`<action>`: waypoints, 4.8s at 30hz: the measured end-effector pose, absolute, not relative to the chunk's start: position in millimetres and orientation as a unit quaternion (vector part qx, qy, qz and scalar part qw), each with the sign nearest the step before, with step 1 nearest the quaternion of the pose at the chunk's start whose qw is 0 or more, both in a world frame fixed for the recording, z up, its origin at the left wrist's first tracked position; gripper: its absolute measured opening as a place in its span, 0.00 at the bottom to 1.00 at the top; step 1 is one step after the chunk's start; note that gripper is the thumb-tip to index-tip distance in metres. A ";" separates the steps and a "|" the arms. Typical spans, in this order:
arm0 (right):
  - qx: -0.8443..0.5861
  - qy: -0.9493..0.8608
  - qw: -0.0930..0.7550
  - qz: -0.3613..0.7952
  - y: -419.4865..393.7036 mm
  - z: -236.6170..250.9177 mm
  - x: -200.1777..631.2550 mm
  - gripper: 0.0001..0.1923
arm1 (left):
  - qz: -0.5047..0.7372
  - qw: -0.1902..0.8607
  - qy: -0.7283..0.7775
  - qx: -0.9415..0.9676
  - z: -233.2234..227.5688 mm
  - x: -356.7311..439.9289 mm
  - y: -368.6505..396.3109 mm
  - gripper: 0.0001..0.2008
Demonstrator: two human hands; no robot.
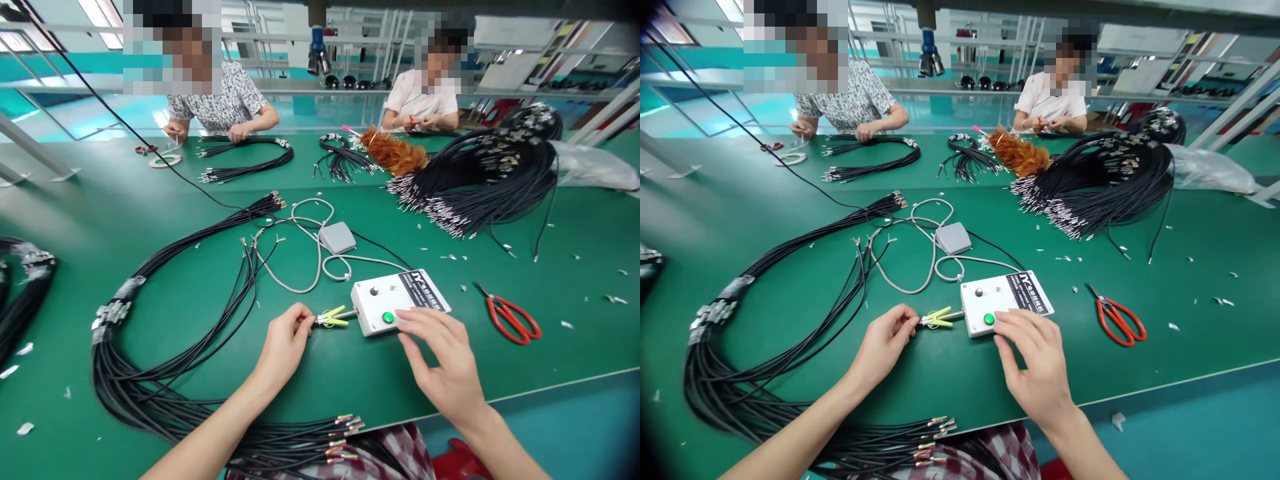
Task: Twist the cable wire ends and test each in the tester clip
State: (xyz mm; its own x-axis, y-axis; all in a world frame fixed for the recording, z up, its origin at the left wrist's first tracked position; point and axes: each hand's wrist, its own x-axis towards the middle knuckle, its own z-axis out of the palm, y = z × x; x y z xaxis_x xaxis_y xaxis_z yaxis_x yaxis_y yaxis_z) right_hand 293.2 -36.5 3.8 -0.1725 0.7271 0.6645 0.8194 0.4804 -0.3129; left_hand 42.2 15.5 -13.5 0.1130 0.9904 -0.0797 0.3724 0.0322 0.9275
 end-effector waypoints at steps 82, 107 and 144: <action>-0.416 -0.322 0.454 0.719 -45.1 -5.8 186.9 0.16 | 0.295 0.663 0.499 0.473 13.3 28.3 -45.3 0.25; -0.533 -0.563 0.370 0.512 -49.6 -5.4 202.4 0.11 | 0.402 0.629 0.531 0.401 1.3 38.7 -41.8 0.18; -0.471 -0.880 0.060 0.016 37.5 18.7 218.2 0.06 | 0.376 0.473 0.573 0.554 -15.2 43.4 11.4 0.10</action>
State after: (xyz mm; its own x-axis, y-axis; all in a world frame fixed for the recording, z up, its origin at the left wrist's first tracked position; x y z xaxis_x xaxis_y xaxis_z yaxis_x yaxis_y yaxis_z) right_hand 218.2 37.5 18.7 -0.5483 0.8314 0.0901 0.8275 0.5550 -0.0849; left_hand 43.4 11.4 -15.2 0.0615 0.9901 -0.1261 0.2790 0.1042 0.9546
